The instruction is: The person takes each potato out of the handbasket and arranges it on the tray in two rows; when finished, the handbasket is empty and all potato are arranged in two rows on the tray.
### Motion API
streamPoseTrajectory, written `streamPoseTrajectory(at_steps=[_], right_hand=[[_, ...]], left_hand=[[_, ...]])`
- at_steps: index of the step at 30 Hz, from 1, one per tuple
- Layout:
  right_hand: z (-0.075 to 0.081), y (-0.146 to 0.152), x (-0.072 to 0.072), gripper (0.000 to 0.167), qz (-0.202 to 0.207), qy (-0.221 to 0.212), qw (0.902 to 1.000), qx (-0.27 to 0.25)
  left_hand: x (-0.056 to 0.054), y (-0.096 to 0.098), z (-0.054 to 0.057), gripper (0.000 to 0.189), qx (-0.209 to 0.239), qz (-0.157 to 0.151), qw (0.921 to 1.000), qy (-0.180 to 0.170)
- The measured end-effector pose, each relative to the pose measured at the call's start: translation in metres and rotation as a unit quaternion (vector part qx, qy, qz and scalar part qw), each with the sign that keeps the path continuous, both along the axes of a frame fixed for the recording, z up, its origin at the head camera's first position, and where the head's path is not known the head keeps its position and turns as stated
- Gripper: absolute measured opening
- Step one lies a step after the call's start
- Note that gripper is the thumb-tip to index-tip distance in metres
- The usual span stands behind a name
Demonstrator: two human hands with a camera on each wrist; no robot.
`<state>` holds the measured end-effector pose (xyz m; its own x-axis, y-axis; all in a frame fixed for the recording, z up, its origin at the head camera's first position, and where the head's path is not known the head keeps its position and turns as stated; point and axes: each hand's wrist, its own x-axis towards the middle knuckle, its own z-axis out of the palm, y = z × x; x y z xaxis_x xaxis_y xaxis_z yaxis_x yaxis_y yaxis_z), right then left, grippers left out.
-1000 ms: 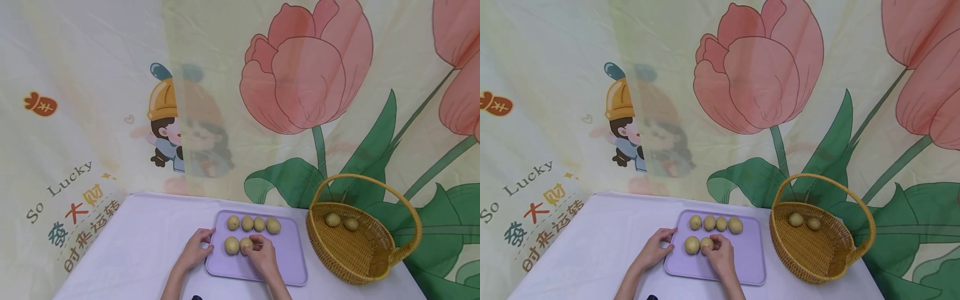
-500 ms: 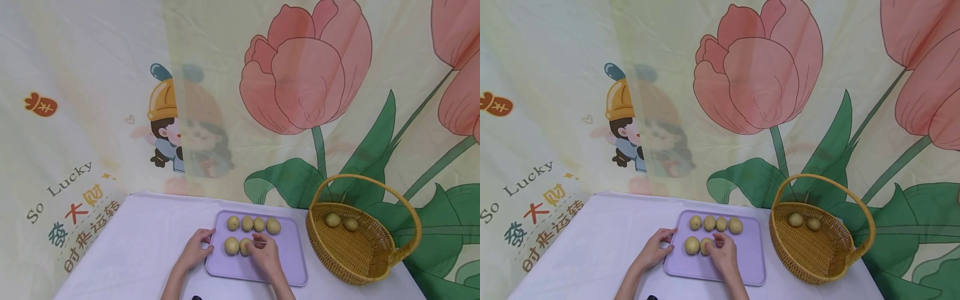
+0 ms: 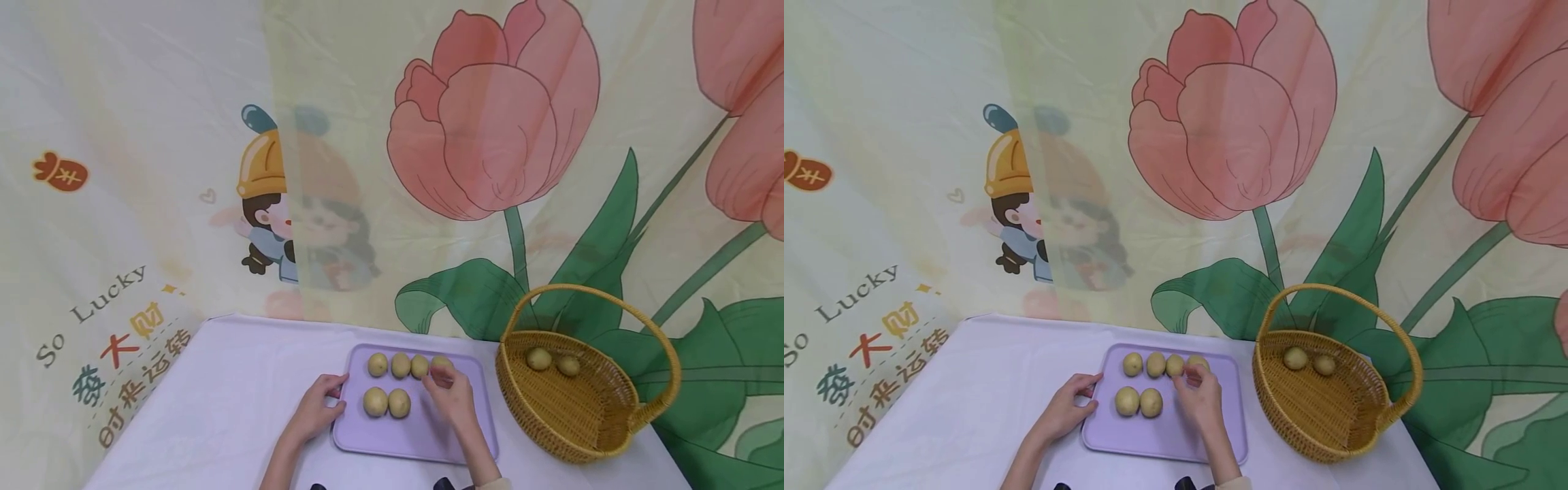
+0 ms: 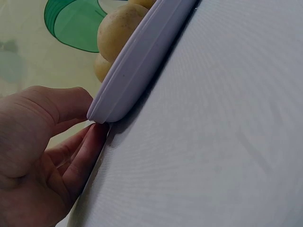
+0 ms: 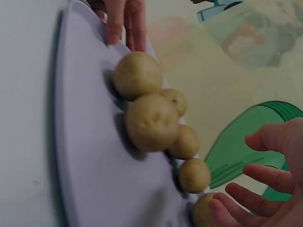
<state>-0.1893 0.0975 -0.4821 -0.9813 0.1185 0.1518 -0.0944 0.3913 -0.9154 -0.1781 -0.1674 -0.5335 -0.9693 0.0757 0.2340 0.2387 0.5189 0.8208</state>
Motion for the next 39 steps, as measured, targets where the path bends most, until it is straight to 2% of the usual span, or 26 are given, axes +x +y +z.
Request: streamPoseTrajectory(at_steps=[9,15,19,29,36,39], right_hand=[[0.018,0.038,-0.017,0.027,-0.032,0.015,0.9993,0.012],[0.031,0.071,-0.023,0.029,-0.060,0.002,0.9982,0.002],[0.037,0.096,-0.027,0.032,-0.078,-0.008,0.9968,0.014],[0.037,0.150,-0.037,0.037,-0.119,-0.030,0.9912,0.050],[0.036,0.183,-0.043,0.042,-0.144,-0.014,0.9872,0.066],[0.035,0.196,-0.045,0.044,-0.156,-0.023,0.9855,0.062]], left_hand=[[-0.001,-0.002,0.000,0.051,-0.011,0.000,0.9999,0.008],[0.000,-0.002,0.000,0.051,-0.005,-0.001,1.0000,0.003],[0.001,-0.002,0.000,0.052,0.000,-0.001,1.0000,0.000],[0.002,-0.004,0.001,0.052,0.002,0.004,1.0000,-0.004],[0.003,-0.005,-0.001,0.052,0.003,0.002,1.0000,0.000],[0.003,-0.006,-0.002,0.051,-0.001,0.005,1.0000,-0.001]])
